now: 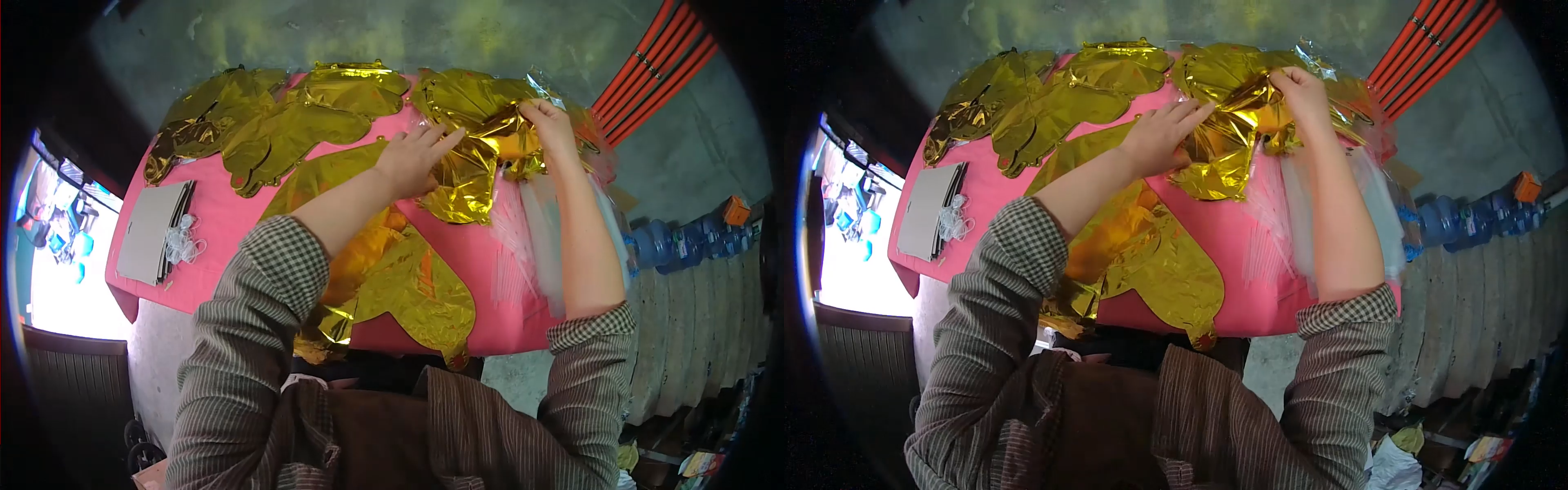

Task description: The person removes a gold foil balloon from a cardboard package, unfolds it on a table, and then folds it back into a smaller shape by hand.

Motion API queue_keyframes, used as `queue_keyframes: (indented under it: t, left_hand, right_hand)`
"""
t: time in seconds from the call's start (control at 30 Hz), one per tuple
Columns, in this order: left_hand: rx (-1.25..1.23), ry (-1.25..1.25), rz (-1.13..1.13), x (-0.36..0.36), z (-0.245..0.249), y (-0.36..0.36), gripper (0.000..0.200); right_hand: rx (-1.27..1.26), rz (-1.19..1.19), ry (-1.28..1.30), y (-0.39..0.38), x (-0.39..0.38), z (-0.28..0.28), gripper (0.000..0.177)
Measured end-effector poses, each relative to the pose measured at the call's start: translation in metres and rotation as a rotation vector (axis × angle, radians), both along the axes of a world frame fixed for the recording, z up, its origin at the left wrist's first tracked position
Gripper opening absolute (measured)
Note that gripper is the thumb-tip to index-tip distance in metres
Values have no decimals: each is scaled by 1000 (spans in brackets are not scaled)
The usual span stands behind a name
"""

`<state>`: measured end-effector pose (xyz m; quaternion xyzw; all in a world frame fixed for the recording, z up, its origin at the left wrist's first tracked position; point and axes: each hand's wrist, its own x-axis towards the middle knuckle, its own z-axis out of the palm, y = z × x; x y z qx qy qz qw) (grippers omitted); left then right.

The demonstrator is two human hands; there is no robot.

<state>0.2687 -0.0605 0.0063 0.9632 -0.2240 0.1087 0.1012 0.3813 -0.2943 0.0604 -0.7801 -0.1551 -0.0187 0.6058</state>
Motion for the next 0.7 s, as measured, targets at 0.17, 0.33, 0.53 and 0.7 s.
queue_keyframes:
  t: [0.17, 0.33, 0.53, 0.7]
  left_hand:
    - [198, -248, 21, 9, -11, -5, 97]
    - [184, 11, -2, 26, -2, -13, 56]
    - [-79, -275, 24, 90, -35, -12, 59]
    - [-40, 69, 64, 95, -23, -20, 63]
  right_hand:
    - [159, -175, -92, -4, 23, 30, 12]
    - [91, -215, -187, 1, 37, 36, 16]
    - [134, -192, -284, 1, 38, 44, 17]
    - [275, -378, -341, -48, 38, 84, 20]
